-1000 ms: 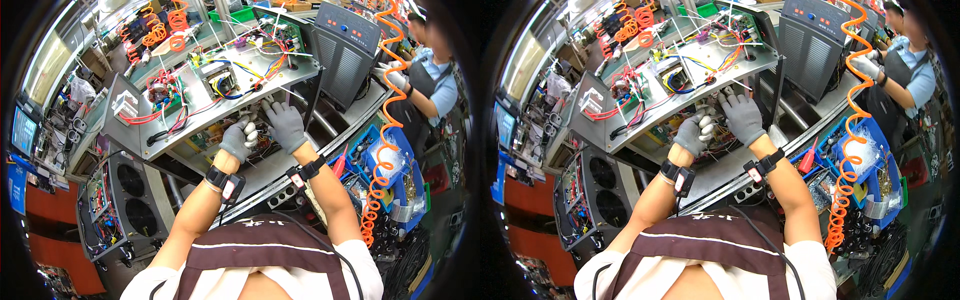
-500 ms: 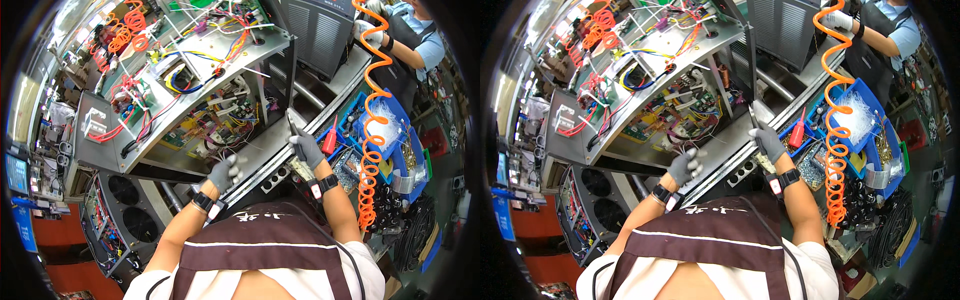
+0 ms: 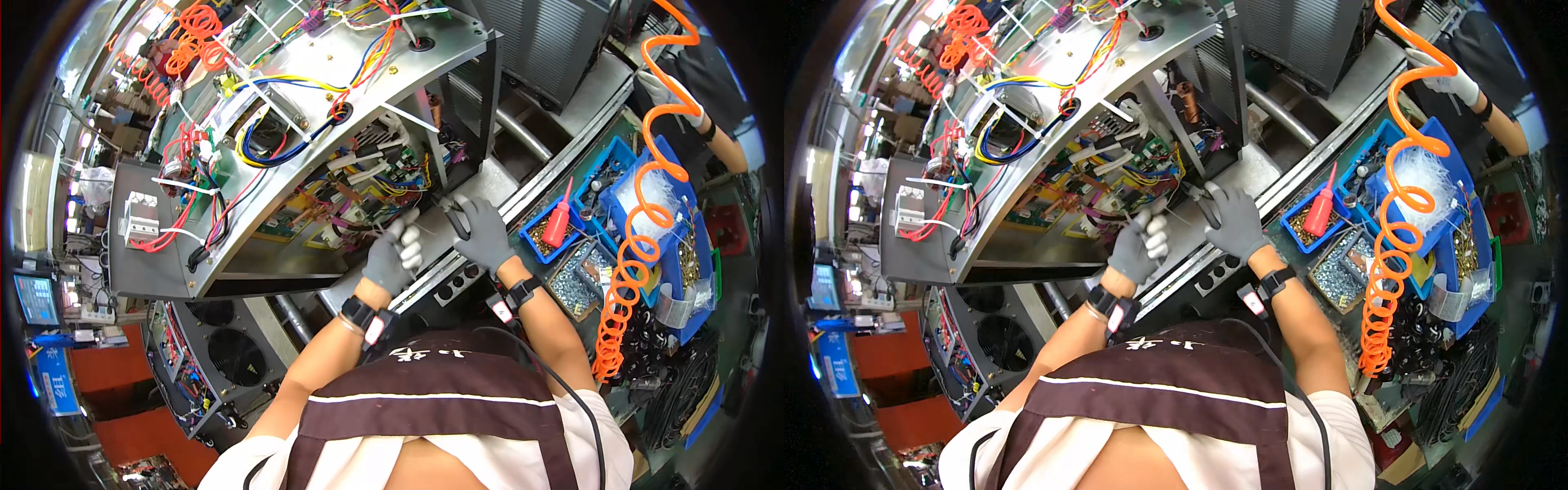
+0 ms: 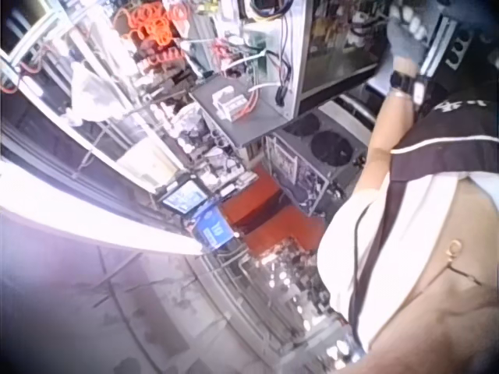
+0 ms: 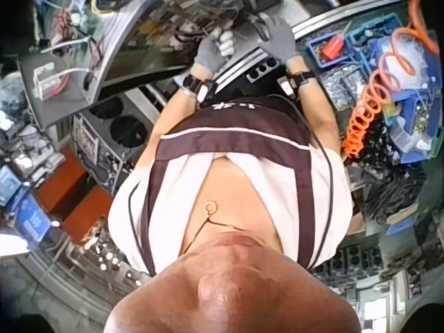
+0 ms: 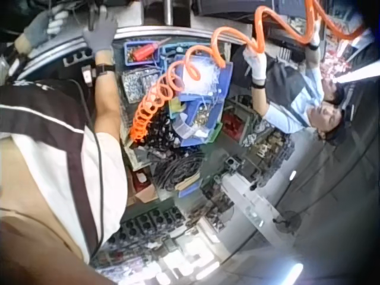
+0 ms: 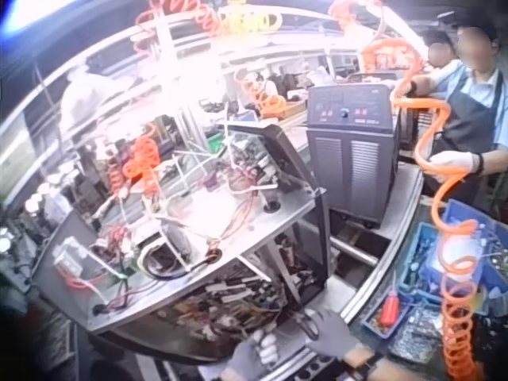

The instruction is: Assembling internal components and applying adhesive or flux to a circuit board inside an industrial electronic unit.

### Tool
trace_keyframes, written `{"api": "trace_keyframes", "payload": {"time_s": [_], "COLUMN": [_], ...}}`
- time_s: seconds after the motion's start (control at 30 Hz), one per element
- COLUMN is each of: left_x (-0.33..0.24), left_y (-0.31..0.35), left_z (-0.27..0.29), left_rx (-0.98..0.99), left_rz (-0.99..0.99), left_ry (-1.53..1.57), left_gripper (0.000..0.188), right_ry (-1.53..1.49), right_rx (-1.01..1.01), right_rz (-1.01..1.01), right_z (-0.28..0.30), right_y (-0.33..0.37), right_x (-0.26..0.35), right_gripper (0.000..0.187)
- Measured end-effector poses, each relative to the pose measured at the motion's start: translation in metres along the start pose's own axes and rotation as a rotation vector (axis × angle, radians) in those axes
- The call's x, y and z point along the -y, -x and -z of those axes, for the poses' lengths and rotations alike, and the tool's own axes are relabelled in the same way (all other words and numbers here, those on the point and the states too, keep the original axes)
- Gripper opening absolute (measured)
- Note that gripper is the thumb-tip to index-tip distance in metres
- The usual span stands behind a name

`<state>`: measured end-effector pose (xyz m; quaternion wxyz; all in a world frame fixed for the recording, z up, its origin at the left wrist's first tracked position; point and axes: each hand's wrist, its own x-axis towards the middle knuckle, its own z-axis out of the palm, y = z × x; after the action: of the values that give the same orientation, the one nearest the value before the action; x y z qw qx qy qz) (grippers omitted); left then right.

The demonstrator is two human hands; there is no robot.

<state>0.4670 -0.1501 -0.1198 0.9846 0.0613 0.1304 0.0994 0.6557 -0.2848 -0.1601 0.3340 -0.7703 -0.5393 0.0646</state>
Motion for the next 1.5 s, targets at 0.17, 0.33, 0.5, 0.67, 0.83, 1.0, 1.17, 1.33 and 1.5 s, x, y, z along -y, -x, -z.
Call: {"api": "trace_keyframes", "payload": {"time_s": [0.17,0.33,0.5,0.67,0.83,1.0,1.17,1.33,1.5], "left_x": [-0.021,-0.028,-0.033,-0.033,-0.032,-0.033,-0.031,-0.032,-0.033], "left_y": [-0.024,-0.015,-0.006,-0.006,-0.005,-0.007,-0.007,-0.007,-0.007], "left_z": [-0.028,-0.031,-0.026,-0.031,-0.033,-0.030,-0.032,-0.034,-0.027], "left_rx": [0.043,-0.034,-0.143,-0.135,-0.092,-0.026,-0.126,-0.134,-0.166], "left_rz": [-0.153,-0.211,-0.224,-0.229,-0.223,-0.222,-0.235,-0.254,-0.225], "left_ry": [0.102,0.028,-0.015,0.001,0.000,-0.013,-0.010,-0.077,-0.025], "left_gripper": [0.034,0.027,0.027,0.025,0.023,0.025,0.020,0.024,0.024], "right_ry": [0.086,0.171,0.226,0.250,0.291,0.308,0.251,0.322,0.394], "right_rx": [-0.009,-0.020,-0.030,-0.072,-0.073,-0.119,-0.096,-0.196,-0.203], "right_rz": [0.127,0.172,0.182,0.222,0.242,0.220,0.174,0.246,0.297], "right_z": [-0.001,-0.013,-0.018,-0.016,-0.024,-0.030,-0.023,-0.035,-0.042], "right_y": [-0.042,-0.060,-0.071,-0.072,-0.070,-0.070,-0.065,-0.073,-0.079], "right_x": [0.029,0.056,0.069,0.064,0.062,0.069,0.072,0.068,0.059], "right_gripper": [0.083,0.084,0.085,0.082,0.080,0.084,0.080,0.073,0.065]}}
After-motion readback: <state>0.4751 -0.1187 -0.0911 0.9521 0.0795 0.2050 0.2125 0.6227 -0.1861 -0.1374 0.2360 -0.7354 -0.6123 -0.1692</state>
